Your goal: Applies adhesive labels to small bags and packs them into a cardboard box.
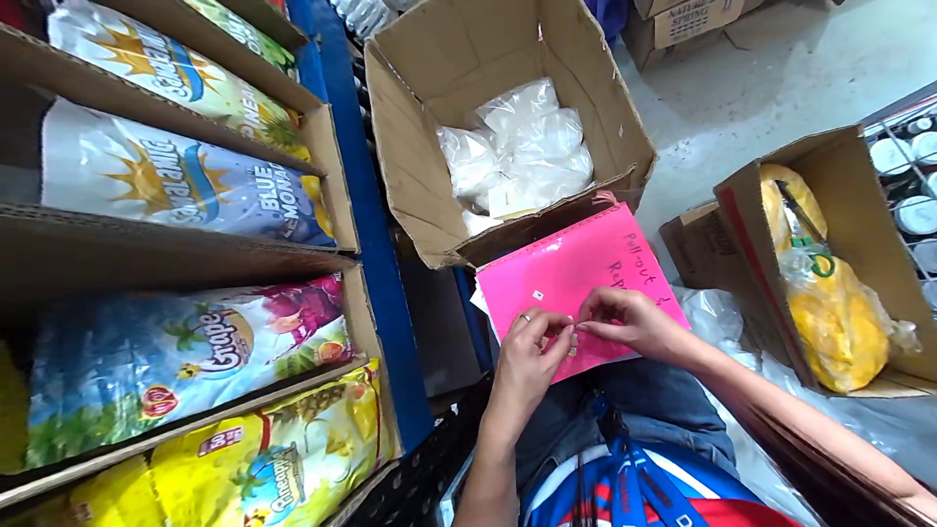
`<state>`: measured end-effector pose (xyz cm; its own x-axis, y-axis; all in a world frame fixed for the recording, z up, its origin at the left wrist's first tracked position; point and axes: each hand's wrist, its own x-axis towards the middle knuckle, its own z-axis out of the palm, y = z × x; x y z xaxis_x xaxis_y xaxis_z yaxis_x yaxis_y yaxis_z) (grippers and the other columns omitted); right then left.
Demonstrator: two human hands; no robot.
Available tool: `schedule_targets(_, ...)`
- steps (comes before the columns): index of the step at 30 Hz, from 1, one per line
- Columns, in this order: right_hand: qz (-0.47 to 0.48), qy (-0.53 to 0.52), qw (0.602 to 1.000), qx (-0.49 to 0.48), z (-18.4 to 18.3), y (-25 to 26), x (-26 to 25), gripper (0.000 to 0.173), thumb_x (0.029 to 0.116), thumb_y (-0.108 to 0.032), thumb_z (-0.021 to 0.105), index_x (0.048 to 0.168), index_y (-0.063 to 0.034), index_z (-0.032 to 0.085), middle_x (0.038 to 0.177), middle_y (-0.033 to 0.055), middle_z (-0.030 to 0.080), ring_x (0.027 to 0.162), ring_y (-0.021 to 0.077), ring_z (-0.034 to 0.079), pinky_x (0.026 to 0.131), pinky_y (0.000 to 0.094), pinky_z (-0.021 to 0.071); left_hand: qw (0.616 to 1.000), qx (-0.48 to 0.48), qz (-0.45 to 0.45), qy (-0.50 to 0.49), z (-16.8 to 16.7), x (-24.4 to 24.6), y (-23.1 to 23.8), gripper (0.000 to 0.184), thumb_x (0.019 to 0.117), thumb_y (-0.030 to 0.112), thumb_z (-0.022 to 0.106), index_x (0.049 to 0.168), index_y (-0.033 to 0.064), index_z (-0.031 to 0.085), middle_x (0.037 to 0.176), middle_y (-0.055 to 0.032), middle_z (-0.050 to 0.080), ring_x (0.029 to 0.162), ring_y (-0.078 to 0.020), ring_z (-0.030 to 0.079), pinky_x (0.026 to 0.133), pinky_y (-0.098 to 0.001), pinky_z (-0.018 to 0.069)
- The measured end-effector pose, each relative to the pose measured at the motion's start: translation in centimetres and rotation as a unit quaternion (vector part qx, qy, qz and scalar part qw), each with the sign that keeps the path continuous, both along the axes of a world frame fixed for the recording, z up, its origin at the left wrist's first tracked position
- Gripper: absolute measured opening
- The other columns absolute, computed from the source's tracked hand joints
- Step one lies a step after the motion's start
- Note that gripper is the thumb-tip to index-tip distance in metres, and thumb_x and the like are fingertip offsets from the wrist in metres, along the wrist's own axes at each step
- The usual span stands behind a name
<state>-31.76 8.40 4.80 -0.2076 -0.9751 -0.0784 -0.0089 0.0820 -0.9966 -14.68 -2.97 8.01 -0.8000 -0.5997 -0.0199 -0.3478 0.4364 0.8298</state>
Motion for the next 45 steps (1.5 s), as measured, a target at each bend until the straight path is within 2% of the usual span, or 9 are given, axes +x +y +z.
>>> schedule_targets(2,-0.001,-0.076,0.997,0.012,0.3,0.0,-0.1,0.012,0.0976,-0.012,0.065,0.105,-0.0020,0.066,0.084,-0.0081,0.063,0.070,-0.0074,0.055,0.066,0.0110,0.0467,0.998,0.062,0.024,0.009,0.7,-0.1,0.1,0.014,0.0940,0.014,0.067,0.097,0.0019,0.074,0.091,-0.0021,0.068,0.079,0.0027,0.059,0.069,-0.0101,0.0467)
schedule_targets(5,0.000,-0.157,0.987,0.019,0.7,0.1,-0.3,0.010,0.1015,-0.011,0.058,0.105,-0.0065,0.066,0.091,-0.0106,0.069,0.072,-0.0073,0.059,0.066,0.0126,0.0492,0.991,0.124,0.054,0.022,1.6,-0.4,0.3,0.012,0.0934,0.012,0.068,0.096,0.0015,0.074,0.091,0.0004,0.067,0.076,0.0054,0.059,0.066,-0.0089,0.0469)
schedule_targets(9,-0.012,-0.205,0.978,0.019,1.0,0.1,-0.2,0.009,0.1003,-0.008,0.059,0.101,-0.0095,0.068,0.088,-0.0117,0.070,0.069,-0.0068,0.059,0.063,0.0128,0.0486,0.990,0.118,0.070,0.030,2.1,-0.6,0.8,0.011,0.0923,0.012,0.070,0.094,0.0026,0.074,0.089,0.0019,0.068,0.075,0.0054,0.059,0.065,-0.0096,0.0477)
schedule_targets(13,-0.024,-0.232,0.972,0.021,1.4,0.1,-0.2,0.008,0.0980,-0.005,0.062,0.098,-0.0096,0.069,0.085,-0.0111,0.071,0.068,-0.0060,0.059,0.063,0.0128,0.0490,0.995,0.063,0.073,0.027,2.4,-0.8,1.2,0.012,0.0910,0.015,0.069,0.093,0.0043,0.074,0.085,0.0027,0.067,0.075,0.0055,0.057,0.065,-0.0093,0.0454)
schedule_targets(21,-0.056,-0.139,0.989,-0.012,2.4,0.3,0.2,0.004,0.0966,-0.008,0.066,0.100,-0.0058,0.068,0.083,-0.0110,0.067,0.070,-0.0062,0.059,0.066,0.0126,0.0500,0.996,-0.045,0.070,0.033,3.1,-1.3,1.8,0.011,0.0885,0.013,0.068,0.090,0.0040,0.074,0.083,0.0011,0.066,0.075,0.0041,0.059,0.066,-0.0089,0.0458)
schedule_targets(24,-0.061,-0.115,0.991,-0.026,2.6,0.4,0.2,0.006,0.0970,-0.010,0.066,0.100,-0.0047,0.068,0.082,-0.0109,0.065,0.070,-0.0070,0.058,0.065,0.0117,0.0487,0.996,-0.037,0.070,0.037,3.3,-1.1,1.9,0.011,0.0894,0.015,0.068,0.091,0.0055,0.074,0.084,0.0028,0.068,0.077,0.0038,0.060,0.068,-0.0099,0.0483)
schedule_targets(31,-0.048,-0.175,0.983,-0.020,3.3,0.8,-0.4,0.007,0.0967,-0.005,0.064,0.100,-0.0053,0.070,0.087,-0.0100,0.070,0.071,-0.0062,0.060,0.065,0.0127,0.0509,0.996,-0.017,0.067,0.048,4.0,-1.3,2.0,0.011,0.0902,0.013,0.069,0.092,0.0034,0.074,0.084,0.0020,0.067,0.077,0.0055,0.058,0.068,-0.0084,0.0458)
schedule_targets(40,-0.072,-0.075,0.993,-0.052,3.9,1.3,-0.2,0.010,0.0956,-0.009,0.066,0.099,-0.0018,0.072,0.090,-0.0054,0.067,0.073,-0.0073,0.057,0.066,0.0101,0.0486,0.994,-0.079,0.061,0.051,4.5,-1.6,2.5,0.010,0.0902,0.012,0.068,0.091,0.0036,0.074,0.084,0.0001,0.067,0.080,0.0025,0.060,0.070,-0.0098,0.0469)
schedule_targets(45,-0.084,-0.062,0.993,-0.051,4.3,1.3,-0.2,0.010,0.0951,-0.010,0.067,0.098,-0.0019,0.073,0.090,-0.0046,0.068,0.074,-0.0071,0.058,0.068,0.0102,0.0492,0.991,-0.106,0.059,0.053,4.7,-1.7,2.6,0.011,0.0901,0.013,0.069,0.091,0.0035,0.074,0.084,-0.0007,0.068,0.081,0.0009,0.060,0.072,-0.0109,0.0477)
